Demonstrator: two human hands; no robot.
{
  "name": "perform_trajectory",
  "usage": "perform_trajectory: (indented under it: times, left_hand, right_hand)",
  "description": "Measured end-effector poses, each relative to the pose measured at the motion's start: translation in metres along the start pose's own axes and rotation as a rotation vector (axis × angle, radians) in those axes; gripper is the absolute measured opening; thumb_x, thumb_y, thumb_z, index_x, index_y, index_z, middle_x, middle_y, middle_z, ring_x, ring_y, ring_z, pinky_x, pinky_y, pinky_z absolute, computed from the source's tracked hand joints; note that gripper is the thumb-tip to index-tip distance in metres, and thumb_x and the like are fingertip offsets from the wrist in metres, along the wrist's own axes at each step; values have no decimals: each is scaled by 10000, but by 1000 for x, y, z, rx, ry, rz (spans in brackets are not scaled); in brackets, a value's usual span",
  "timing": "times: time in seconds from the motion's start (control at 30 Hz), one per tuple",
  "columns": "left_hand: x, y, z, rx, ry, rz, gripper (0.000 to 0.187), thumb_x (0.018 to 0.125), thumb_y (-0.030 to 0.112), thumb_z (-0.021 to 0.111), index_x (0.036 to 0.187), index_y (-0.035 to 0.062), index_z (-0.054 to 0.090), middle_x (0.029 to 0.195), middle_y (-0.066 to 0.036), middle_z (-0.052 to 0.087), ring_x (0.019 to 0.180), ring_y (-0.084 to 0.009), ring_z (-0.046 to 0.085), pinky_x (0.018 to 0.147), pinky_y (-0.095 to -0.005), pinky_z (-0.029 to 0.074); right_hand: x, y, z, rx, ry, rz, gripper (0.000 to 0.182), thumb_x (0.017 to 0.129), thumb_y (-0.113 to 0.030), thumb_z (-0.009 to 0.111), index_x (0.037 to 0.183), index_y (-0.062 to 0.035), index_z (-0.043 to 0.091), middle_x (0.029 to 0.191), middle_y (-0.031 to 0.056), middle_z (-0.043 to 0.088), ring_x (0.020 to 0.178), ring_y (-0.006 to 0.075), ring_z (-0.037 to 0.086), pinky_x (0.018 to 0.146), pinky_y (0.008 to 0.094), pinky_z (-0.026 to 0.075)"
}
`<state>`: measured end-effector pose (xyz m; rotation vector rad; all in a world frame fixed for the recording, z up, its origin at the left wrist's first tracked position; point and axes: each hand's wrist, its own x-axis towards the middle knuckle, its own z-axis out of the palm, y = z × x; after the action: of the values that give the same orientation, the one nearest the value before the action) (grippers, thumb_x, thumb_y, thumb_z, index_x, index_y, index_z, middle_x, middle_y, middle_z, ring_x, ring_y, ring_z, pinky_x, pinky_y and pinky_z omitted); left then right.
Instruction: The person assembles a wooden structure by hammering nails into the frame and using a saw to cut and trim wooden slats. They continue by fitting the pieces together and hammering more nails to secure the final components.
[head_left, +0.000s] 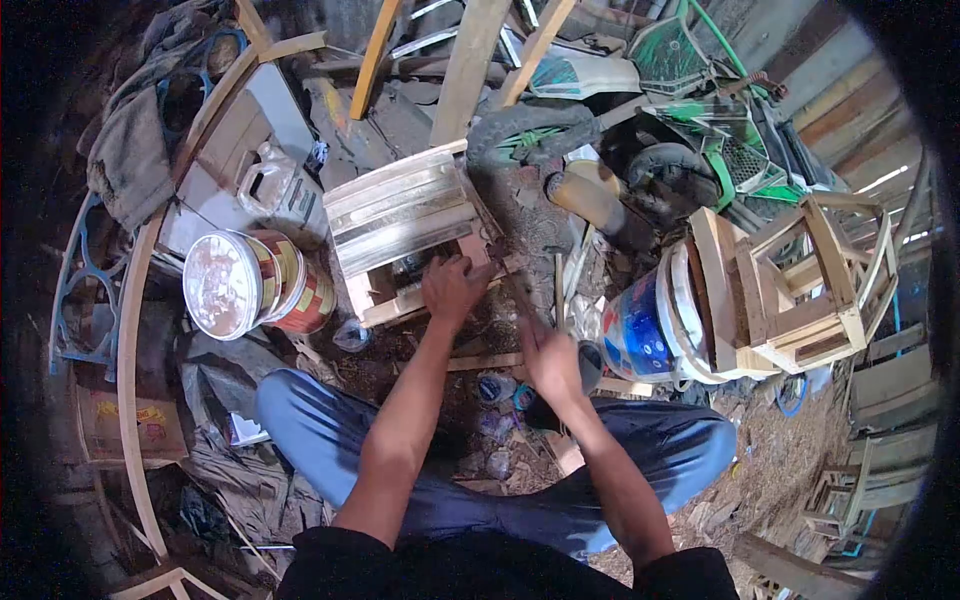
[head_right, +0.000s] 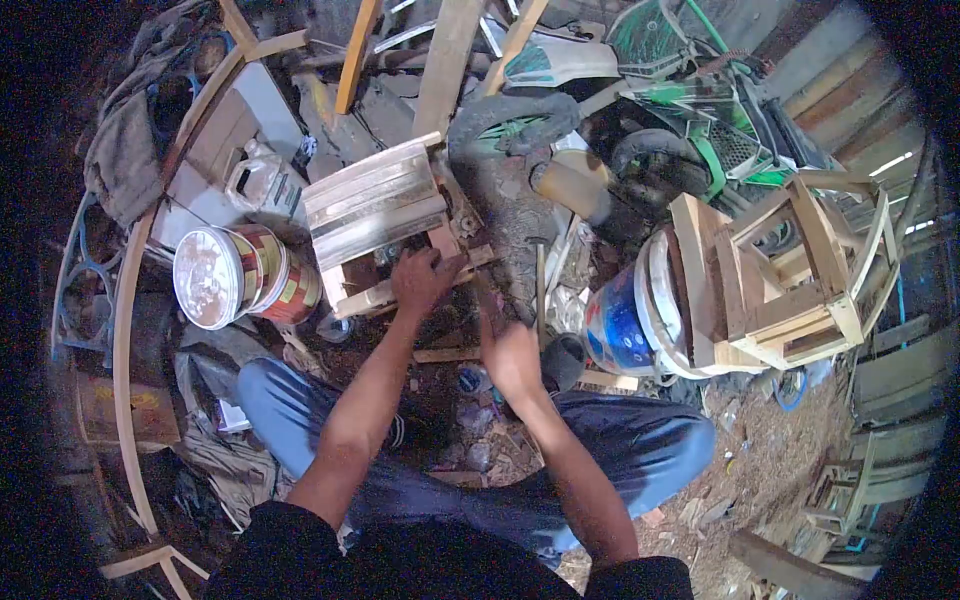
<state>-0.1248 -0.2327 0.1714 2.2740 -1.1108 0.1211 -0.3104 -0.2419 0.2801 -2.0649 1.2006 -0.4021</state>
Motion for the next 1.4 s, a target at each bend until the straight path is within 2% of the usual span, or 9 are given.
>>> perform_trajectory:
  times: [0.47, 0.53, 0.7, 0.8, 0.93, 0.97, 1.07, 1.27, 1.4]
  left_hand:
    - [5, 2, -6, -37, -33, -32, 498, 798, 554, 597, 804, 62, 674, 911, -121, 663, 973, -418, 584, 832, -509, 468]
    - [3, 4, -6, -48, -10, -18, 486, 806, 544, 592, 810, 65, 676, 916, -118, 664, 974, -425, 580, 825, -513, 466]
    - [-3, 5, -3, 2, 66, 3, 451, 827, 515, 578, 819, 76, 678, 931, -108, 666, 999, -423, 570, 799, -524, 458]
    - [-1, 0, -6, 62, 54, 55, 434, 833, 502, 573, 785, 81, 665, 917, -100, 663, 976, -383, 578, 761, -513, 462]
    - [-4, 3, -2, 28, 4, 37, 387, 836, 466, 589, 788, 87, 651, 857, -91, 643, 919, -355, 587, 732, -486, 471]
    - [-11, 2, -2, 48, 6, 68, 372, 839, 454, 593, 795, 89, 650, 839, -87, 636, 906, -350, 589, 721, -477, 476]
    - [-26, 7, -8, -11, 30, 93, 360, 845, 442, 594, 799, 88, 646, 820, -80, 628, 886, -359, 595, 714, -483, 482]
    - [-3, 0, 0, 78, 99, 129, 351, 862, 438, 579, 826, 96, 651, 827, -80, 636, 848, -354, 613, 709, -482, 487]
    - [-12, 6, -1, 43, -12, 127, 357, 869, 443, 569, 838, 99, 657, 829, -87, 639, 855, -350, 617, 710, -479, 489]
  right_hand:
    - [-14, -4, -9, -97, 41, 39, 373, 919, -345, 557, 990, 1, 676, 617, 281, 575, 676, 397, 660, 587, 440, 483]
    - [-48, -13, -27, 38, 66, -78, 323, 946, -320, 498, 1178, -142, 636, 702, 256, 609, 733, 418, 627, 578, 460, 505]
    - [-2, -2, 16, 7, 121, -24, 542, 891, -368, 598, 668, 126, 579, 533, 309, 477, 567, 425, 623, 470, 442, 426]
    - [-7, -15, -3, -91, -3, 151, 534, 910, -370, 549, 689, 111, 616, 669, 323, 558, 725, 424, 629, 597, 472, 499]
    - [-71, 7, -20, 196, 109, -100, 332, 938, -293, 519, 1106, -41, 655, 761, 240, 633, 738, 375, 660, 630, 431, 525]
    - [-64, -3, -24, 152, 1, -52, 388, 944, -256, 507, 1217, 13, 570, 1123, 256, 593, 1034, 371, 599, 847, 385, 490]
    - [-3, 0, 9, -20, -7, 64, 419, 928, -339, 531, 868, 59, 646, 738, 301, 566, 804, 422, 599, 591, 477, 471]
    - [-64, 7, -16, 116, 269, -253, 329, 905, -306, 563, 925, -4, 691, 779, 290, 620, 757, 419, 630, 641, 477, 516]
    - [7, 30, 27, 34, 14, 104, 402, 903, -347, 567, 877, 45, 647, 753, 302, 601, 762, 454, 614, 638, 481, 491]
